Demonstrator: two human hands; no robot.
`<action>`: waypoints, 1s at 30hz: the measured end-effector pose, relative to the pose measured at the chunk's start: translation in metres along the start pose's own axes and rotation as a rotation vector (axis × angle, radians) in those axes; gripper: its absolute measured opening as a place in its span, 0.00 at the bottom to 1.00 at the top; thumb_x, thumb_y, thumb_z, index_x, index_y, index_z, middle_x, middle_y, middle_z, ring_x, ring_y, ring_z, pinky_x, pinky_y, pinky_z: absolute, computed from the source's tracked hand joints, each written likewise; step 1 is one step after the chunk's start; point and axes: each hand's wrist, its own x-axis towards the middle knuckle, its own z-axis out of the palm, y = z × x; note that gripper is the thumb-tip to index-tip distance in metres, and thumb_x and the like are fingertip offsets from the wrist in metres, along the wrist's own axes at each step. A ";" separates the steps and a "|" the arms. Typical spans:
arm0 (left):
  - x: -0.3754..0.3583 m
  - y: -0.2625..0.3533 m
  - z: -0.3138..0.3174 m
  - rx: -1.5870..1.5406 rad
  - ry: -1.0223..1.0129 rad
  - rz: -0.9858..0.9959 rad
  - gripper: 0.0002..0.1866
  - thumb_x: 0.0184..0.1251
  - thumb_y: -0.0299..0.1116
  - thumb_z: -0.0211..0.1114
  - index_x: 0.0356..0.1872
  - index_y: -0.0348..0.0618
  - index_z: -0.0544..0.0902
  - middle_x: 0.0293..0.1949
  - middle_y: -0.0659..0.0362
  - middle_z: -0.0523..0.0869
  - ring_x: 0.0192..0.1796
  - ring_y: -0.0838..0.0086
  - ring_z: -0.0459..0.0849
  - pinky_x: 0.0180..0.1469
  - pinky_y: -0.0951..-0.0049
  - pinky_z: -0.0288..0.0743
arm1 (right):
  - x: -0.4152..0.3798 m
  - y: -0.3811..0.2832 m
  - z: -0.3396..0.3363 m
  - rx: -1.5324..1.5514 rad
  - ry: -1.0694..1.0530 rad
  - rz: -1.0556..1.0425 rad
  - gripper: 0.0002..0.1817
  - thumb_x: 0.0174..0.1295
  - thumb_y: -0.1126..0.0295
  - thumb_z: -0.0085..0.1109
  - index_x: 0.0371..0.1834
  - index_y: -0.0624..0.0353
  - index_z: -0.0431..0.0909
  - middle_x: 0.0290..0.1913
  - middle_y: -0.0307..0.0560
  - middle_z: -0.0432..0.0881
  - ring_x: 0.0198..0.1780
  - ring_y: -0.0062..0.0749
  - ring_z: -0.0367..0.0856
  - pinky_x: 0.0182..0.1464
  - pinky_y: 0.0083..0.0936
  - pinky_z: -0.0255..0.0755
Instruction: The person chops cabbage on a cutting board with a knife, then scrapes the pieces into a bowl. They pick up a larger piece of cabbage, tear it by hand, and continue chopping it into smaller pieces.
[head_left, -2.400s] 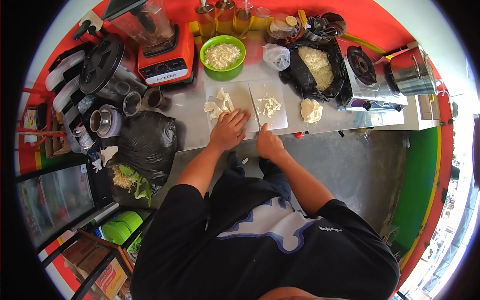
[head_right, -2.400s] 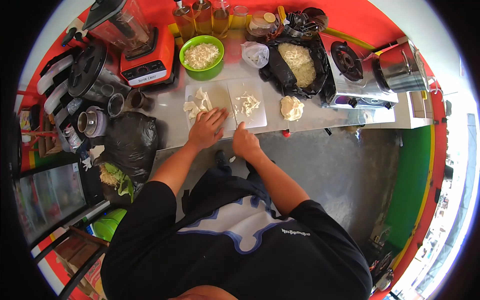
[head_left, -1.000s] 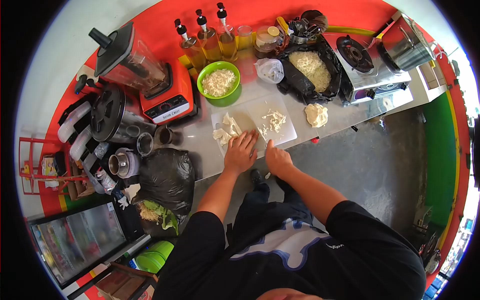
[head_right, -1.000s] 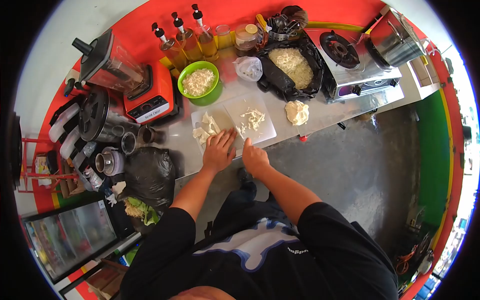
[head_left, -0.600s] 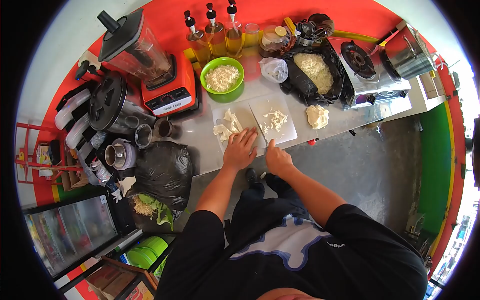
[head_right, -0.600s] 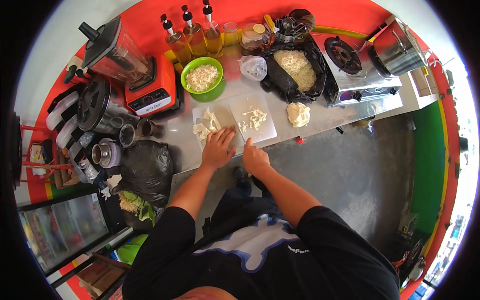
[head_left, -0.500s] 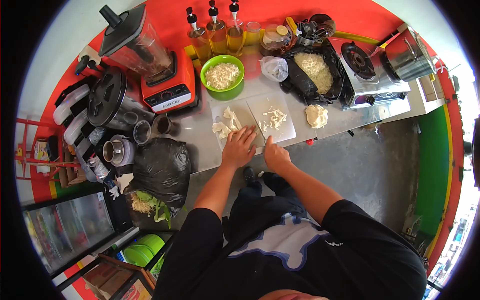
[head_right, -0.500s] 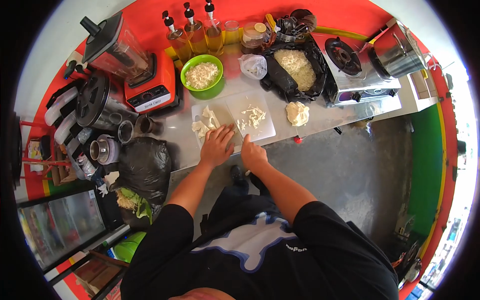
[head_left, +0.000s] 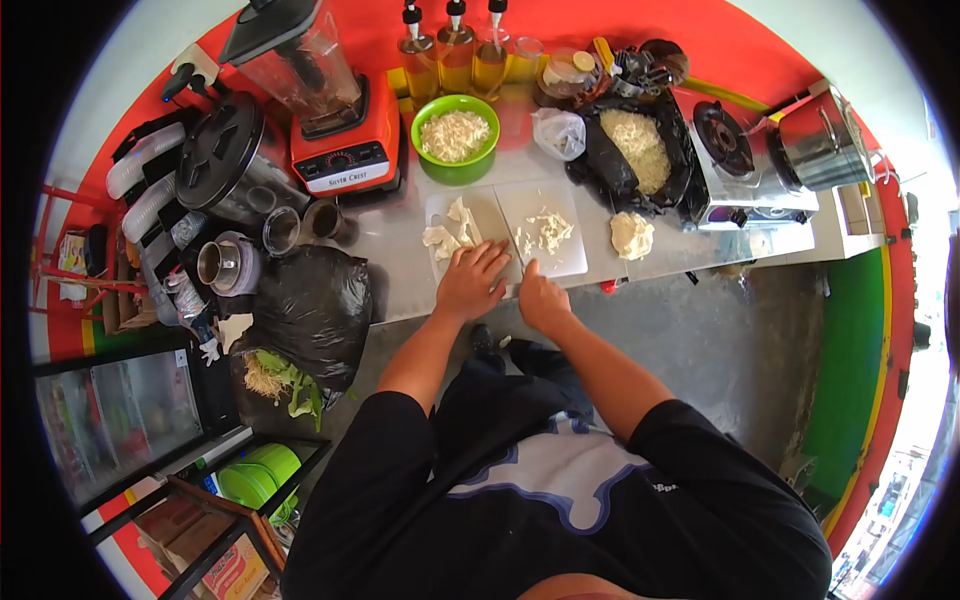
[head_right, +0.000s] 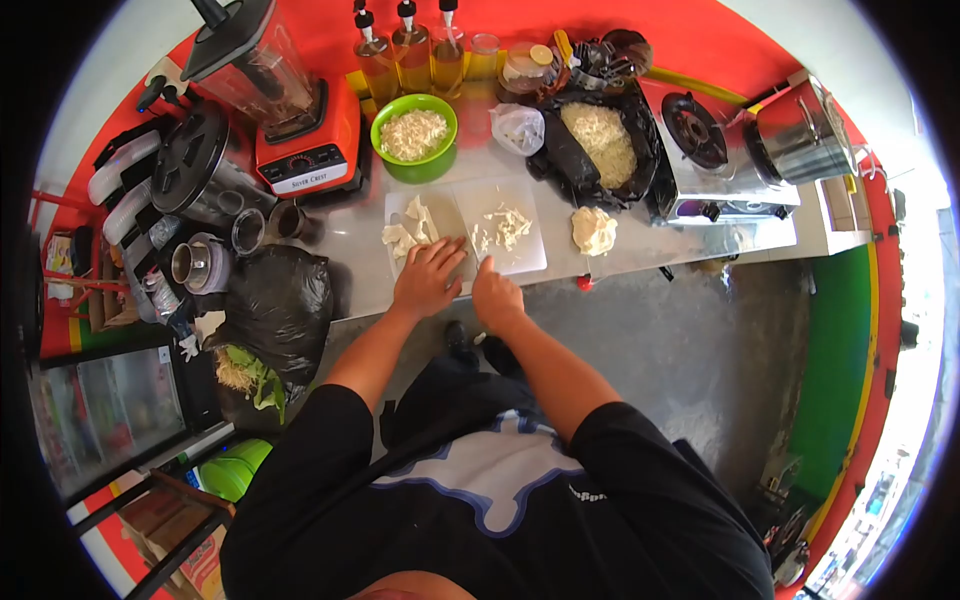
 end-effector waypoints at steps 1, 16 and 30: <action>0.000 0.001 0.000 -0.001 0.023 -0.001 0.24 0.67 0.42 0.63 0.63 0.50 0.78 0.72 0.63 0.75 0.72 0.67 0.71 0.71 0.57 0.62 | -0.003 -0.001 -0.003 0.009 -0.007 0.010 0.22 0.68 0.71 0.50 0.61 0.70 0.60 0.48 0.74 0.85 0.53 0.67 0.85 0.57 0.52 0.78; 0.000 0.001 -0.001 -0.070 0.061 -0.030 0.22 0.64 0.40 0.66 0.60 0.52 0.80 0.67 0.59 0.77 0.70 0.65 0.73 0.70 0.56 0.62 | -0.014 -0.006 -0.015 -0.084 -0.041 -0.021 0.16 0.70 0.72 0.49 0.57 0.67 0.62 0.47 0.70 0.86 0.51 0.61 0.87 0.54 0.49 0.81; 0.001 -0.002 0.002 -0.072 0.096 -0.065 0.20 0.68 0.40 0.66 0.60 0.51 0.80 0.59 0.57 0.79 0.67 0.64 0.74 0.68 0.56 0.64 | -0.013 -0.012 -0.027 -0.061 -0.077 0.010 0.15 0.70 0.72 0.49 0.56 0.66 0.63 0.49 0.70 0.85 0.55 0.62 0.85 0.58 0.48 0.79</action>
